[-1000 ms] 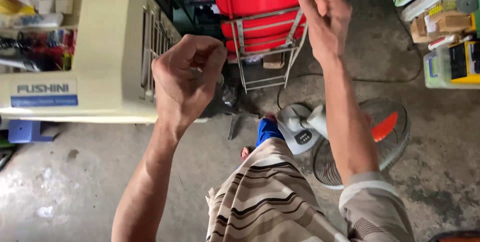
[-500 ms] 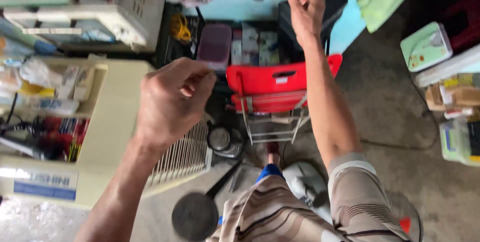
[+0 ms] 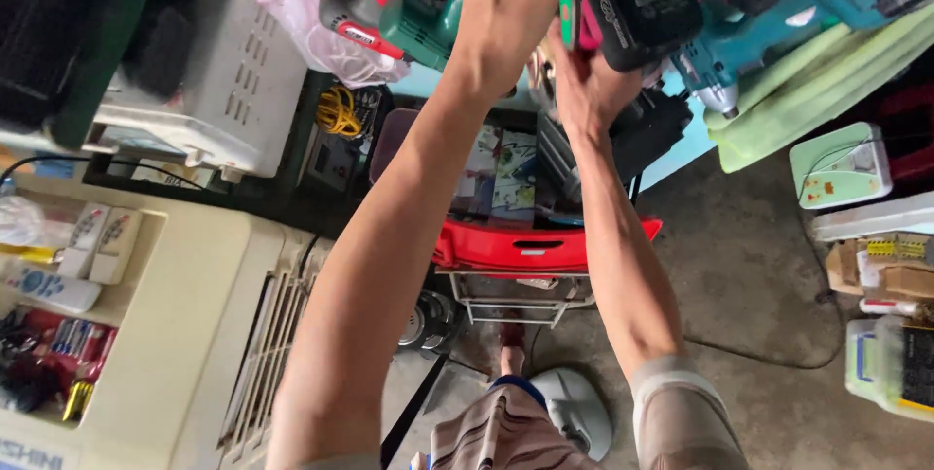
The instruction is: A person uses a cordless power drill to drill a hole into a small green circuit board at an electronics repair bench.
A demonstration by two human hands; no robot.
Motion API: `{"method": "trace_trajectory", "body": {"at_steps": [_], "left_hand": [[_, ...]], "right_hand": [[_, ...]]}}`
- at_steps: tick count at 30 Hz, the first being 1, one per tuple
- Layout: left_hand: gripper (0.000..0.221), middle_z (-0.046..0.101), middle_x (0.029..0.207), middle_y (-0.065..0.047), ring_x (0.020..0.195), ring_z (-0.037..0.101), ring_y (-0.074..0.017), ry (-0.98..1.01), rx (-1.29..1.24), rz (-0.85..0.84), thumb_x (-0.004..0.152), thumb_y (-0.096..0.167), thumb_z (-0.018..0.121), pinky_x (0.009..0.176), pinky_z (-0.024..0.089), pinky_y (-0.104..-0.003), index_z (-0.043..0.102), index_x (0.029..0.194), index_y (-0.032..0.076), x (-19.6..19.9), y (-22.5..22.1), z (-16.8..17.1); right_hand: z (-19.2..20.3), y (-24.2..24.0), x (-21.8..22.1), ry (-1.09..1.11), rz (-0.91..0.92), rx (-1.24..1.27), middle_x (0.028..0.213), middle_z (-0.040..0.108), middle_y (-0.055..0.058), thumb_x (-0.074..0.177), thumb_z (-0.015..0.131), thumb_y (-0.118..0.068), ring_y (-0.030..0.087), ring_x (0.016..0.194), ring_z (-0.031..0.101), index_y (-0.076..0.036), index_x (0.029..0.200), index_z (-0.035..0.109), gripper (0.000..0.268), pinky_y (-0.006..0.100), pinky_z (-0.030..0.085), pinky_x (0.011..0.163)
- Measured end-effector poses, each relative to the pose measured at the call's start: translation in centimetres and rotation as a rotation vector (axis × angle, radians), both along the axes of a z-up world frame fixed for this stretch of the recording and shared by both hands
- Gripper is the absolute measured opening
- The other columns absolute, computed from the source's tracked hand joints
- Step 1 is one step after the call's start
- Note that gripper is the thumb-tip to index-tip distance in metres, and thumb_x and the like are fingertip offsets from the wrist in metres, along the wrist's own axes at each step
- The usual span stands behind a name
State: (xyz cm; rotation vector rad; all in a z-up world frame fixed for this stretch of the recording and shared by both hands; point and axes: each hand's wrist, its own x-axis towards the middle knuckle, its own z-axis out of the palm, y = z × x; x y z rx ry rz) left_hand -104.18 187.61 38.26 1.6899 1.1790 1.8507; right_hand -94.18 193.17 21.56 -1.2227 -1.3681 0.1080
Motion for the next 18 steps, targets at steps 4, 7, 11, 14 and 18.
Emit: {"method": "trace_trajectory", "body": {"at_steps": [4,7,11,14,18], "left_hand": [[0.016,0.039,0.074,0.003,0.072,0.029,-0.0139,-0.138,0.029,-0.115,0.089,0.013,0.050,0.063,0.030,-0.037,0.039,0.078,0.017,-0.8,1.7,-1.3],[0.011,0.045,0.078,0.002,0.077,0.035,-0.0158,-0.269,0.052,-0.237,0.089,0.013,0.052,0.068,0.031,-0.038,0.045,0.081,0.016,-1.2,3.0,-1.8],[0.004,0.053,0.085,0.001,0.084,0.042,-0.0179,-0.441,0.076,-0.413,0.088,0.014,0.054,0.074,0.033,-0.040,0.052,0.085,0.016,-1.7,3.8,-2.4],[0.002,0.059,0.090,0.000,0.089,0.047,-0.0194,-0.565,0.097,-0.541,0.088,0.014,0.056,0.079,0.034,-0.042,0.057,0.089,0.016,-2.0,4.0,-2.5],[0.008,0.067,0.096,-0.001,0.096,0.055,-0.0212,-0.725,0.125,-0.710,0.088,0.014,0.058,0.085,0.036,-0.044,0.064,0.093,0.016,-2.8,4.6,-2.2]], "right_hand": [[5.0,-3.6,3.3,0.014,0.310,0.197,0.083,0.080,0.004,0.093,0.085,-0.023,0.015,0.076,0.077,-0.005,0.099,0.082,0.019,0.031,0.060,0.080],[8.8,-4.7,5.7,0.144,0.506,0.124,0.067,0.069,0.005,0.097,0.083,-0.013,0.015,0.059,0.068,-0.001,0.084,0.075,0.019,0.031,0.061,0.061],[13.5,-3.4,8.1,-0.059,0.535,0.186,0.080,0.070,0.010,0.098,0.084,-0.003,0.019,0.068,0.065,0.002,0.097,0.075,0.011,0.035,0.055,0.065],[16.0,-2.4,7.5,-0.056,0.494,0.148,0.067,0.064,0.005,0.097,0.088,-0.008,0.017,0.060,0.065,-0.002,0.081,0.068,0.026,0.032,0.051,0.059],[17.1,-1.0,7.0,-0.102,0.530,0.267,0.062,0.063,0.003,0.100,0.092,-0.004,0.015,0.060,0.066,-0.004,0.072,0.062,0.041,0.032,0.051,0.062]]}}
